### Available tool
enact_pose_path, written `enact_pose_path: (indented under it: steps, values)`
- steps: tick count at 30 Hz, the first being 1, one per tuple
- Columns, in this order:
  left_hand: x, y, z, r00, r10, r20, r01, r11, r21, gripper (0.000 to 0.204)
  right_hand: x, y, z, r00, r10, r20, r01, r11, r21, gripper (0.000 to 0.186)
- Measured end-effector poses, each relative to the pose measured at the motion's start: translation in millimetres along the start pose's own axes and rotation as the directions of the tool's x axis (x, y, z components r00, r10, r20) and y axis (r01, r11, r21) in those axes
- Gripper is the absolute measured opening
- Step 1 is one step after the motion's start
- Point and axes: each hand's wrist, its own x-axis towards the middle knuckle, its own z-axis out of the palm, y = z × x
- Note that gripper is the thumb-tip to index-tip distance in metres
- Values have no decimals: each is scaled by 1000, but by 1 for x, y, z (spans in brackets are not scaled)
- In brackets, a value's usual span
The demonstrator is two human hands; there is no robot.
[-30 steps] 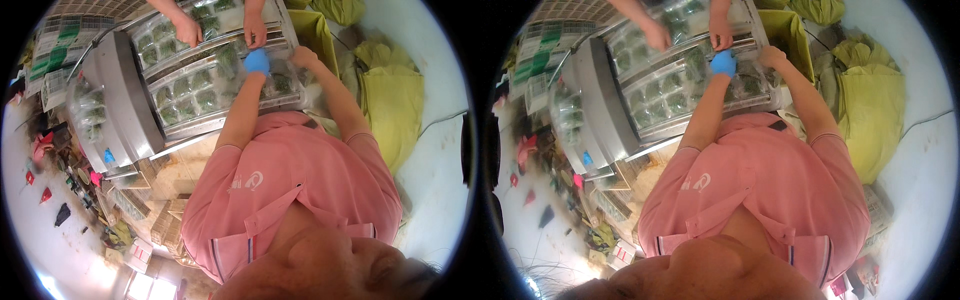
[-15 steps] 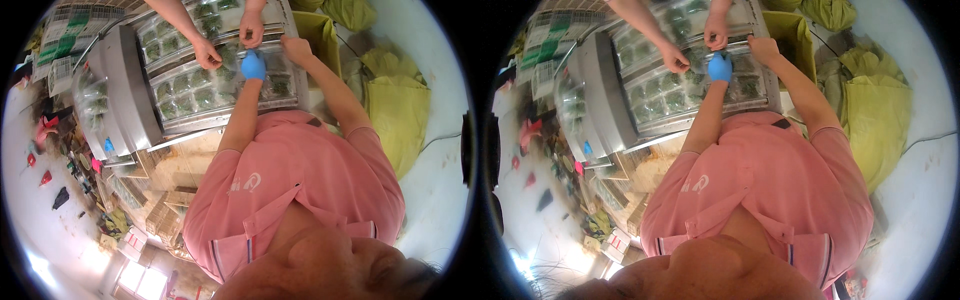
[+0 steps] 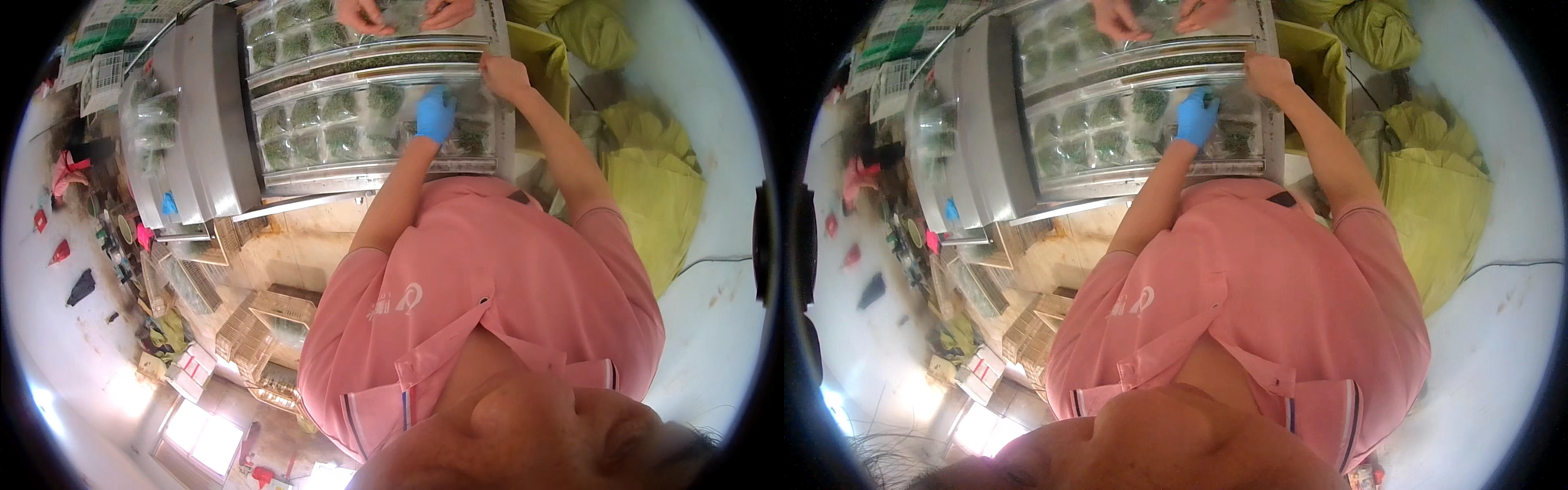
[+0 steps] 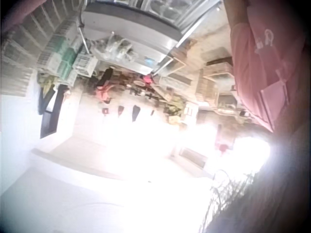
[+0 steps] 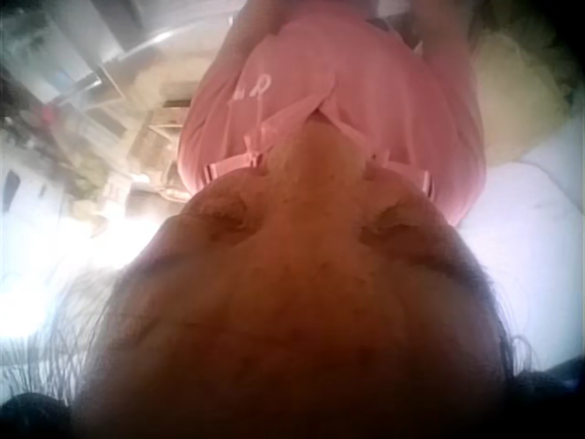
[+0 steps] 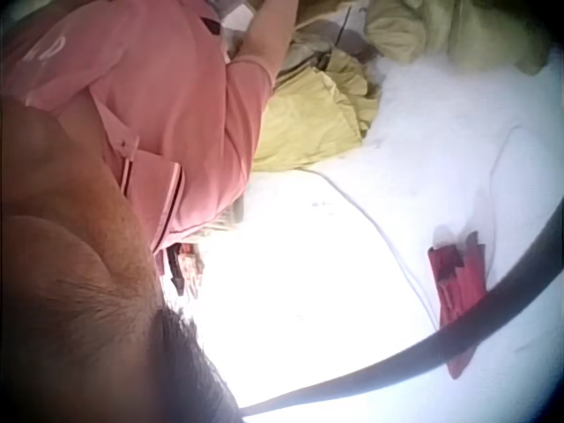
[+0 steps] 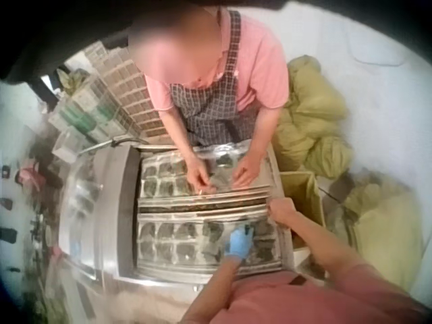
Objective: The person repeatedly picks plastic bags containing green leafy vegetables from a white basket and places them into a stainless steel vacuum-sealing machine. The person arranges the bags on the machine's tray and closes the lid to seal them.
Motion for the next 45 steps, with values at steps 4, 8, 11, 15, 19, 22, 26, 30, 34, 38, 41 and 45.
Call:
enact_pose_path:
  steps: [4, 8, 11, 15, 19, 22, 26, 30, 34, 38, 41, 45]
  values:
    - [-17, 34, -30, 999, -49, 4, 49, 996, -69, 30, -11, -19, -21, 995, -17, -95, 21, 999, 34, 17]
    - [-38, 23, -102, 954, 56, -296, -63, 998, -16, 24, -42, -57, -35, 928, -347, -138, 352, 936, 7, 16]
    - [-30, -22, -159, 935, 175, -307, 10, 856, 518, 27, -56, -93, -15, 831, -554, 37, 555, 831, -22, 23]
    - [-16, -71, -172, 957, 245, 155, -282, 662, 695, 29, -65, -154, -6, 784, -612, 103, 619, 782, -68, 26]
    - [-12, -90, -164, 937, 350, -12, -336, 910, 243, 19, -56, -168, 1, 799, -599, 53, 602, 794, -91, 23]
    - [-17, -73, -162, 985, 137, -106, -143, 988, -55, 12, -53, -158, -6, 859, -510, -53, 508, 860, -48, 18]
    - [-27, -82, -148, 964, -253, -80, 229, 946, -231, 18, -42, -150, -37, 926, -280, -252, 361, 851, 381, 21]
    - [-3, -59, -141, 947, -320, -36, 316, 906, 282, 27, 9, -133, 2, 905, -130, 406, 30, 970, 242, 34]
    - [25, -71, -143, 905, -391, 171, 274, 839, 469, 27, 20, -142, 19, 918, -92, 385, -3, 971, 239, 39]
    - [44, -63, -141, 934, -358, 18, 298, 803, 516, 23, 18, -133, 21, 954, -37, 297, -69, 939, 337, 43]
    - [42, -85, -136, 914, -379, -141, 399, 785, 474, 22, 0, -126, 8, 984, -33, 174, -72, 822, 565, 47]
    - [32, -78, -131, 920, -325, -220, 390, 814, 430, 19, -35, -102, -15, 953, -108, 282, -204, 457, 866, 44]
